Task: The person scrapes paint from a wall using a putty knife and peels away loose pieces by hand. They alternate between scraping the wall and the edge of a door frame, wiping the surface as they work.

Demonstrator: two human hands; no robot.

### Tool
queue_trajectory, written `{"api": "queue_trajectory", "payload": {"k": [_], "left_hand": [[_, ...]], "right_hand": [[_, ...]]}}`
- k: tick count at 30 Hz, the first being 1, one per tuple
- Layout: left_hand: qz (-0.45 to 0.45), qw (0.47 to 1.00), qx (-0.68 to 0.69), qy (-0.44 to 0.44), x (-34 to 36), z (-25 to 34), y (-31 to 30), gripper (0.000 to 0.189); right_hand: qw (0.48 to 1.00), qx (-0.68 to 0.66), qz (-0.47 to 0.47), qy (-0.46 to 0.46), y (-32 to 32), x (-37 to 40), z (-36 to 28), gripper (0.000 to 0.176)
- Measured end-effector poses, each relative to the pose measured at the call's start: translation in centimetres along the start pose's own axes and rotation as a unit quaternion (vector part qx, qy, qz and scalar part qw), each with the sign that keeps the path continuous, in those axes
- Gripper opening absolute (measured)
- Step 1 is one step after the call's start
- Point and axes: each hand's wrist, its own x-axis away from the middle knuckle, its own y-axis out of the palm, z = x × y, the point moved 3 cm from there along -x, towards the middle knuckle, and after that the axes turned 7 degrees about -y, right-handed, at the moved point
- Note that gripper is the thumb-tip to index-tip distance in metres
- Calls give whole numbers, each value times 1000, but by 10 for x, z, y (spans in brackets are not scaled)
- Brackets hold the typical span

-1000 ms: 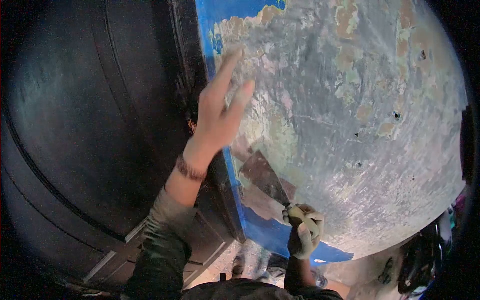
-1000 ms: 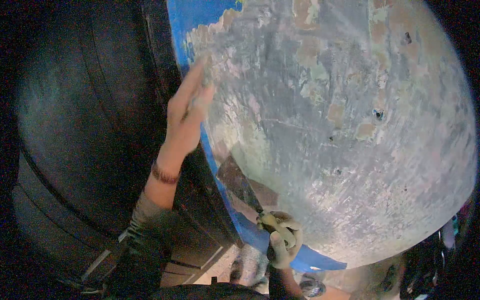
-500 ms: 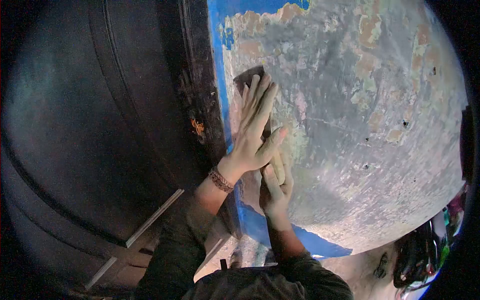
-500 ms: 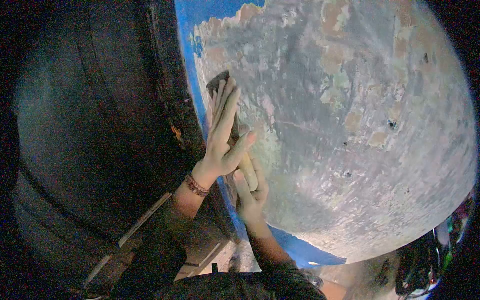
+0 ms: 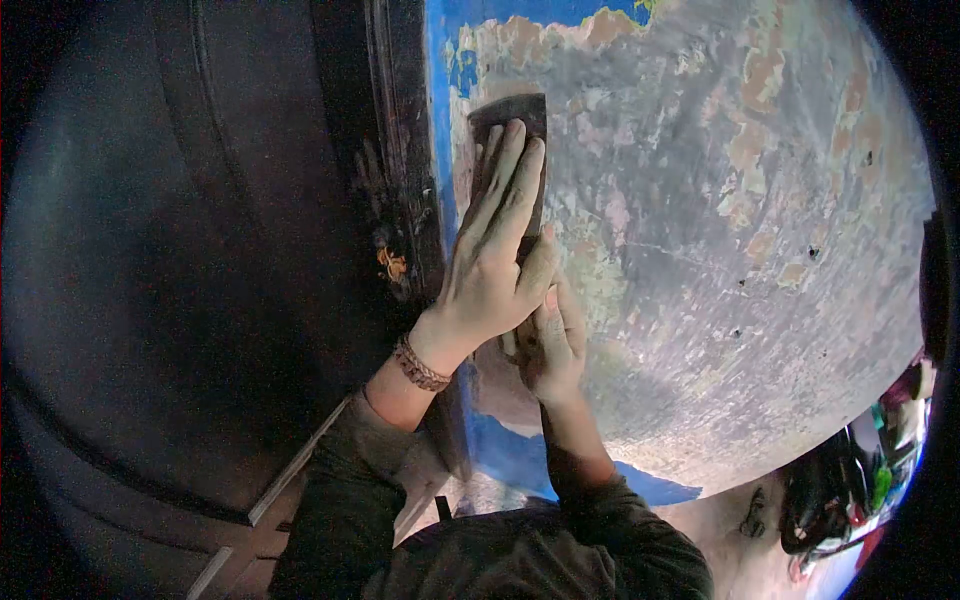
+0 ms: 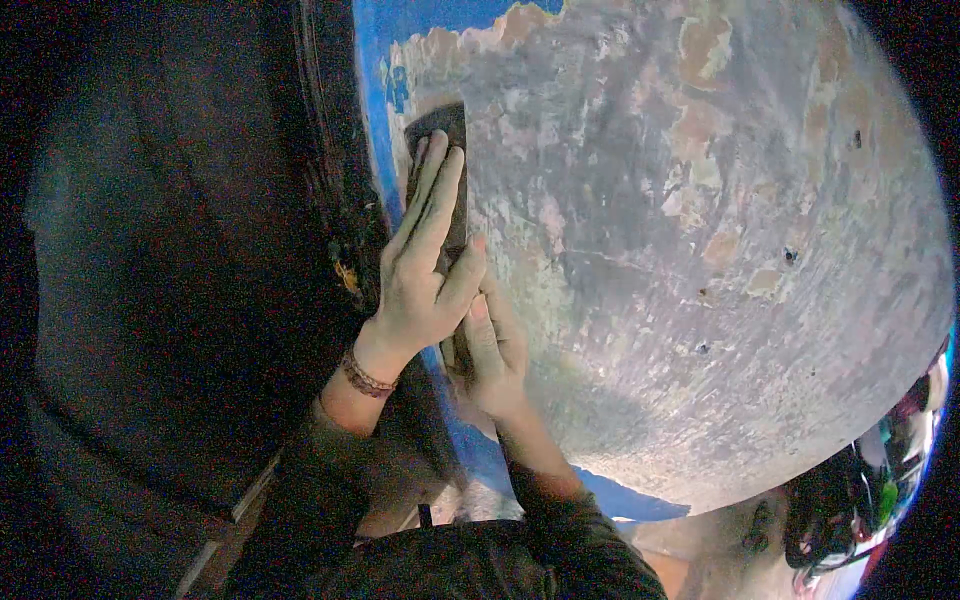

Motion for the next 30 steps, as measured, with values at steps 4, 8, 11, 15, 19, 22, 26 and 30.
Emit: {"api": "queue_trajectory", "payload": {"k": [4,8,11,15,19,22,26,30], "left_hand": [[2,999,-16,28,-5,-4,-6,60],[-3,999,-1,36,-9,-6,-11,58],[1,999,25,36,-8,-7,-14,58],[-12,999,17,43,-9,-9,-14,61],[-4,999,26,46,-20,-12,-18,60],[1,998,47,38,-19,-14,-22,59],[-3,998,52,44,-21,-15,-25,61],[0,996,89,31,-27,-13,-34,62]], "right_hand": [[996,85,-4,-33,8,-5,1,54],[991,110,2,-82,10,-8,13,54],[979,133,32,-154,19,-9,17,52],[986,109,22,-124,13,-5,23,52],[981,165,50,-83,20,-12,21,51],[984,125,73,-102,44,-10,15,51],[980,158,32,-118,34,-15,18,54],[982,131,33,-134,52,-18,14,54]]}}
